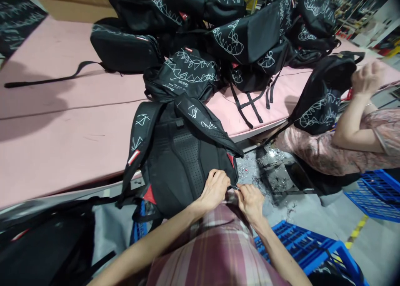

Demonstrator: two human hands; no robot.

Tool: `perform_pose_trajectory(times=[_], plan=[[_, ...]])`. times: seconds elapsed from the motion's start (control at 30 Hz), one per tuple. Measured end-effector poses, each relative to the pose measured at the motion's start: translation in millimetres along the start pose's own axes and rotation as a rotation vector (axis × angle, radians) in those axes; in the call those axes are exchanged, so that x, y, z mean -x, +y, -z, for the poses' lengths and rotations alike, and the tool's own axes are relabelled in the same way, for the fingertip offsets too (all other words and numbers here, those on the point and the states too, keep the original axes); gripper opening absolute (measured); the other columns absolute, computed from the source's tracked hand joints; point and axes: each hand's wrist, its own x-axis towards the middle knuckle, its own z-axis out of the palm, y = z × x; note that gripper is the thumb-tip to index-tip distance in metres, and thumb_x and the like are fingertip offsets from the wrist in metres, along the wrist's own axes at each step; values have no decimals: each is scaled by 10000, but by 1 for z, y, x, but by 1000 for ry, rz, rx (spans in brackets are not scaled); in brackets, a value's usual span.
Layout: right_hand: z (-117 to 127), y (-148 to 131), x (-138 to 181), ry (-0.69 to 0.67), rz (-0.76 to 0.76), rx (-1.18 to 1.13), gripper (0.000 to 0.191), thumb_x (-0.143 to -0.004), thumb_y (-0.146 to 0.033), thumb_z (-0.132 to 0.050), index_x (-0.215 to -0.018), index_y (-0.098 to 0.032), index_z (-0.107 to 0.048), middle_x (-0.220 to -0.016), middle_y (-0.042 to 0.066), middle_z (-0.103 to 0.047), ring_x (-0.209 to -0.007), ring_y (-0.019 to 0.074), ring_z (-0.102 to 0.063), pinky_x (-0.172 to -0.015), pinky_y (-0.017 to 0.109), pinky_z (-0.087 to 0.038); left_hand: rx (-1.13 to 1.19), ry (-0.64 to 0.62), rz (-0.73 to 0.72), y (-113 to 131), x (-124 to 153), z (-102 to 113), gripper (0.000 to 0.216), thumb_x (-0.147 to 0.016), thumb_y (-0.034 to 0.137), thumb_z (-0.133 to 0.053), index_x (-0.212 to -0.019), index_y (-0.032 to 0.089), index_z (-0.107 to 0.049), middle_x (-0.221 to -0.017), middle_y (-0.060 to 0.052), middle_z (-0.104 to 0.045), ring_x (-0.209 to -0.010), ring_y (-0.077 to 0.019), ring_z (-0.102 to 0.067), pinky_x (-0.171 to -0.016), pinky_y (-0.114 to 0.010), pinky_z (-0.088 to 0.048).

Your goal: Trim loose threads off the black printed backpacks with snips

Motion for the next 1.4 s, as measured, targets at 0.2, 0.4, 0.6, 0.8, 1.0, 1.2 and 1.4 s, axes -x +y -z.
perform_pose_trajectory(times=[0.2,0.4,0.6,0.8,1.0,1.2,1.4], plan=[[-6,22,7,43,-396,-463,280,-856,-393,-483,-945,-173,-632,-860,60,-675,-756,179,-603,-680,273,-439,245,-136,80,-1,9,36,350,-906,182,-344,-656,195,-589,-794,-11,-640,-1028,-180,-518,-977,-432,-264],[-16,24,6,-41,-499,-516,417,-718,-464,-621,-1004,-162,-594,-860,61,-656,-754,203,-592,-712,311,-442,-143,-91,150,-44,106,78,446,-777,464,-564,-1135,198,-571,-1210,-125,-575,-1248,-344,-362,-1010,-579,-184],[-26,8,-3,-75,-391,-401,311,-785,-482,-518,-811,-180,-590,-729,27,-642,-646,176,-569,-630,272,-402,-443,-28,307,-69,182,60,541,-796,356,-549,-1273,120,-453,-1283,-204,-505,-1238,-380,-378,-983,-618,-208],[-22,12,-11,-70,-255,-281,389,-841,-499,-399,-830,-164,-595,-755,61,-657,-636,184,-570,-613,272,-393,-459,32,279,-83,176,51,624,-726,452,-631,-1250,144,-493,-1269,-181,-527,-1204,-382,-405,-1014,-646,-102],[-11,15,-27,-48,-243,-198,420,-833,-508,-370,-826,-161,-607,-700,75,-656,-593,197,-570,-570,276,-395,-343,101,219,-79,168,60,626,-752,514,-574,-1266,165,-487,-1281,-172,-518,-1281,-363,-300,-1024,-650,-88],[-16,9,-46,54,-138,20,431,-851,-442,-326,-880,-150,-641,-766,113,-681,-650,230,-614,-593,291,-377,-292,256,298,-77,153,70,426,-810,227,-539,-1233,185,-515,-1265,-130,-541,-1305,-327,-282,-1029,-637,-127],[-27,11,-44,8,-99,52,455,-846,-466,-329,-901,-150,-651,-723,105,-680,-648,239,-618,-575,291,-374,-140,483,474,-64,167,41,346,-804,195,-537,-1149,166,-545,-1142,-130,-592,-1201,-283,-433,-975,-499,-355]])
